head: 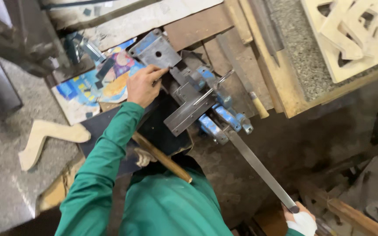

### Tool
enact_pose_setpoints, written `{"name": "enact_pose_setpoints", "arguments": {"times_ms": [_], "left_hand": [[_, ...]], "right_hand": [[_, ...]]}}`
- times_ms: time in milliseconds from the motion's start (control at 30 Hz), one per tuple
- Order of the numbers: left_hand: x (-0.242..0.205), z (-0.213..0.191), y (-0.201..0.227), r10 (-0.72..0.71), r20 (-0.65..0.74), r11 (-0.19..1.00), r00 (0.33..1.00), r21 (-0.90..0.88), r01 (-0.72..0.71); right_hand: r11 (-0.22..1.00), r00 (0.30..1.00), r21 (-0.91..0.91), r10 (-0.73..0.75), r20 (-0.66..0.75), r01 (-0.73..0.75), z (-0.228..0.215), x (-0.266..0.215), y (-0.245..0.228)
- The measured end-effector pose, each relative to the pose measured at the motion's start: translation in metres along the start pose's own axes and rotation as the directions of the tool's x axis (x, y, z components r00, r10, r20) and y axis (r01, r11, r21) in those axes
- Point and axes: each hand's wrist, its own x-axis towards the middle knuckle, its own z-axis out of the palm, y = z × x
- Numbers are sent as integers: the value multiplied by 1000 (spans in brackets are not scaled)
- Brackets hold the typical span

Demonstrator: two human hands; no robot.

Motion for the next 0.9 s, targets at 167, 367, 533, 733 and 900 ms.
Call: {"name": "enact_pose_setpoints", "arguments": {"times_ms": [167,367,533,733,900], "left_hand": [[2,-9,-5,25,-16,1000,1000,19,-24],[-17,-14,-10,-33,-4,996,999,82,34],[-15,-5,-10,6,-6,999,1000,50,-6],[1,3,-6,6,-39,999,999,52,-4],[-8,9,-5,17,-122,997,992,74,-8]], "right_hand": [[985,1000,169,-18,8,17,8,-12,-5],[998,999,67,10,42,-12,1,-2,-3],[999,998,7,52,42,-52,-8,1,3],[998,998,-34,-57,3,57,-2,5,-7],[992,987,107,43,158,-60,-5,0,-7]]}}
